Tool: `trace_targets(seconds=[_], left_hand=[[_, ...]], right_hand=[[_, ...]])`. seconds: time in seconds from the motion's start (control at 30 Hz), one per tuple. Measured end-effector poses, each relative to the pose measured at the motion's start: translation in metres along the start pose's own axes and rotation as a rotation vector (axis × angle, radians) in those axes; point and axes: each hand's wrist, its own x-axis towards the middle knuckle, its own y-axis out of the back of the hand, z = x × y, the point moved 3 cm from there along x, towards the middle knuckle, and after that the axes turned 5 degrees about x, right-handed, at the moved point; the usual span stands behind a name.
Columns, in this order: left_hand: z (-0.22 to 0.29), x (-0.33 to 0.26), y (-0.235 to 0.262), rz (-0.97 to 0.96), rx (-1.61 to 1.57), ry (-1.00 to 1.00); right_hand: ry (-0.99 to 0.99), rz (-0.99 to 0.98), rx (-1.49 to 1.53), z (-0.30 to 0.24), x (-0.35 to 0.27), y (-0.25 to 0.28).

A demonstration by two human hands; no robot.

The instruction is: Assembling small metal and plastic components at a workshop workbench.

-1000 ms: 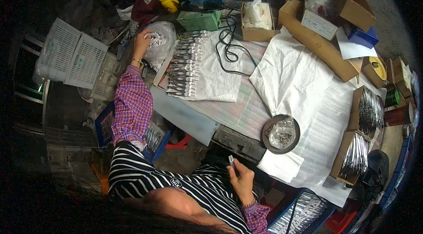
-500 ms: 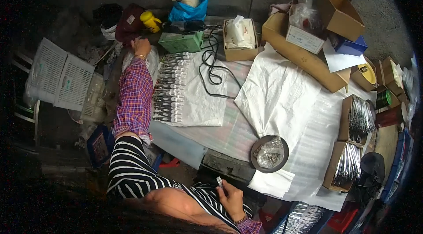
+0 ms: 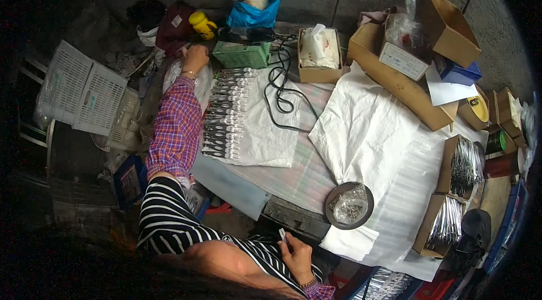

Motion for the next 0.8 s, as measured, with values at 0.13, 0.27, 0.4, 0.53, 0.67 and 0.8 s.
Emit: trace_targets(seconds=[0.13, 0.27, 0.4, 0.53, 0.67, 0.8], left_hand=[[-0.041, -0.014, 0.009, 0.222, -0.472, 0.149], [-0.068, -0.037, 0.007, -0.024, -0.368, 0.236], [-0.048, -0.046, 0.014, 0.021, -0.370, 0.310], [-0.074, -0.039, -0.010, 0.052, -0.426, 0.370], [-0.061, -0.033, -0.015, 0.106, -0.430, 0.422], [-0.061, -0.031, -0.015, 0.205, -0.418, 0.509]], right_hand=[[-0.071, -0.027, 0.068, 0.028, -0.008, -0.012], [-0.017, -0.013, 0.045, 0.023, -0.007, -0.010], [0.015, 0.047, 0.023, 0.025, -0.013, -0.011], [-0.037, -0.053, 0.089, 0.027, -0.014, -0.010], [0.028, -0.040, 0.038, 0.028, -0.010, -0.007], [0.044, -0.077, 0.055, 0.023, -0.009, -0.005]])
